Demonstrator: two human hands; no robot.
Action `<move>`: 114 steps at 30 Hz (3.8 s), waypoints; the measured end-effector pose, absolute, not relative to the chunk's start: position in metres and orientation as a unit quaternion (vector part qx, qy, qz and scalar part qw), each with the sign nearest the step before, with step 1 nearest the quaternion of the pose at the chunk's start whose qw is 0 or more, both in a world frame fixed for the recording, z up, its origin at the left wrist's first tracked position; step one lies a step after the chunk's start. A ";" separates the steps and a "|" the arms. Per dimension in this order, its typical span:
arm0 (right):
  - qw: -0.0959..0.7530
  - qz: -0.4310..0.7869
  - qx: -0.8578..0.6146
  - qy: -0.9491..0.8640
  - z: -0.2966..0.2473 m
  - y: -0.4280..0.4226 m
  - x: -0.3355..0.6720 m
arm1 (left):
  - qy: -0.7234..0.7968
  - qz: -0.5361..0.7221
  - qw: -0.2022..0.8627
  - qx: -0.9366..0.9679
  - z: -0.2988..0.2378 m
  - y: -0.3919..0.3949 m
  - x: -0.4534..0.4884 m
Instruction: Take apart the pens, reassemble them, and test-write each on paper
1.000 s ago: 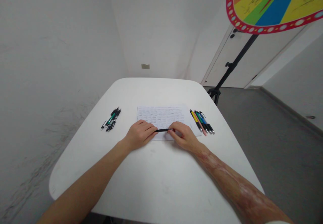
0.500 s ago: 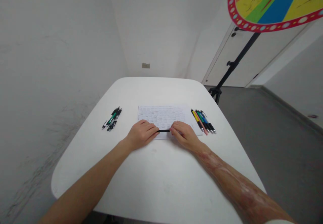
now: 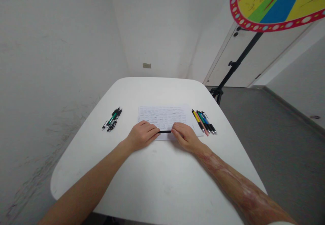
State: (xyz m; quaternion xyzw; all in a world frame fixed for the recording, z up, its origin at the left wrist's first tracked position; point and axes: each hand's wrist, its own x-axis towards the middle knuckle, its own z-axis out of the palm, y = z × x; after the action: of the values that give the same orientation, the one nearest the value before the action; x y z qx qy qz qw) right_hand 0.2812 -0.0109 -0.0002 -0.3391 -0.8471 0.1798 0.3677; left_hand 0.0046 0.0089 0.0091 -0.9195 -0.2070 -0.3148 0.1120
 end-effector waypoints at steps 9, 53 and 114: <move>0.366 0.213 -0.350 -0.836 0.004 -0.017 0.282 | -0.202 -0.319 0.103 -0.920 0.010 0.008 0.005; 0.367 0.219 -0.377 -0.822 -0.001 -0.013 0.280 | -0.225 -0.323 0.092 -0.915 0.010 0.007 0.004; 0.687 0.503 -0.340 -0.399 0.010 -0.002 0.293 | -0.407 -0.221 -0.095 -0.881 -0.010 0.023 -0.015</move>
State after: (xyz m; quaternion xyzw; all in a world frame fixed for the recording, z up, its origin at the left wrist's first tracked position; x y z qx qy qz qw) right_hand 0.2927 -0.0018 0.0095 -0.3403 -0.3985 0.5030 0.6873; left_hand -0.0151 0.0229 -0.0101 -0.8812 -0.4067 -0.2213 -0.0954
